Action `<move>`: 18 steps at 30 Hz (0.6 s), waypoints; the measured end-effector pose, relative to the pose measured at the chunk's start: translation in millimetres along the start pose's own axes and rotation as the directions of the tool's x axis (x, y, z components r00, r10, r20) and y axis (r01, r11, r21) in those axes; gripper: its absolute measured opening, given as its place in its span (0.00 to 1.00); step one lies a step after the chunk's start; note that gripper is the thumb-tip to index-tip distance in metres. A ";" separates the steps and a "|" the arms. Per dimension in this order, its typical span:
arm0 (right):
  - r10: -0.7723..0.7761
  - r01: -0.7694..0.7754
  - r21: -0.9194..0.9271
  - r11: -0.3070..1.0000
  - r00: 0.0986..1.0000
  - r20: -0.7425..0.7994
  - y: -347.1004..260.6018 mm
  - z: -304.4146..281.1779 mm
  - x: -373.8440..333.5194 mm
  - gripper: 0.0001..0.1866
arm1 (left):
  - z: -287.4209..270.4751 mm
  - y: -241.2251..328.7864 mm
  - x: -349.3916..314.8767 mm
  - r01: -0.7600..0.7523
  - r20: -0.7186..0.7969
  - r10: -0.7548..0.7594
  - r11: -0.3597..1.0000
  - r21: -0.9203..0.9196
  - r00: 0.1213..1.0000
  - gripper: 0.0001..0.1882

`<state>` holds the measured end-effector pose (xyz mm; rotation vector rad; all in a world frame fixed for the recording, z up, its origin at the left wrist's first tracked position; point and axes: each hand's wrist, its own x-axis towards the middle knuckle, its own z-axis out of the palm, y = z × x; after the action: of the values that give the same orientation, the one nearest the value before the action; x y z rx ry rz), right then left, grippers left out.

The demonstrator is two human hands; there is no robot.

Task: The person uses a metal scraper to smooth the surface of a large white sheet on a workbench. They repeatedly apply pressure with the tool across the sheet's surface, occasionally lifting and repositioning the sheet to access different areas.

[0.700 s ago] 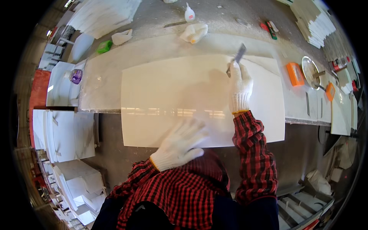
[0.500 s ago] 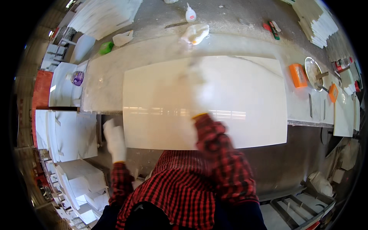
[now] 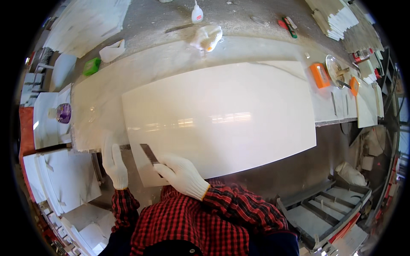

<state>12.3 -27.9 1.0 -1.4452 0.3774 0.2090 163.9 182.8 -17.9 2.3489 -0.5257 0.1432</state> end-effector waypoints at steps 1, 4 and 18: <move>-0.011 0.012 0.006 1.000 0.998 -0.055 4.6 1.7 -2.2 0.16 | 6.2 5.2 10.3 -0.081 0.055 0.082 0.997 -0.020 0.995 0.19; 0.012 0.004 0.105 0.994 0.988 -0.152 6.5 12.0 -6.6 0.14 | 26.3 23.0 38.9 -0.275 0.135 0.292 0.953 -0.130 0.947 0.17; 0.220 -0.217 0.075 0.973 0.789 -0.574 -11.4 -8.7 -23.5 0.12 | 66.2 53.0 65.1 -0.400 0.291 0.500 0.851 -0.341 0.815 0.18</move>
<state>-6.3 -35.8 19.7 -1.4382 1.0535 -0.0590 198.5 81.6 -17.5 1.9490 -1.2200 -0.1533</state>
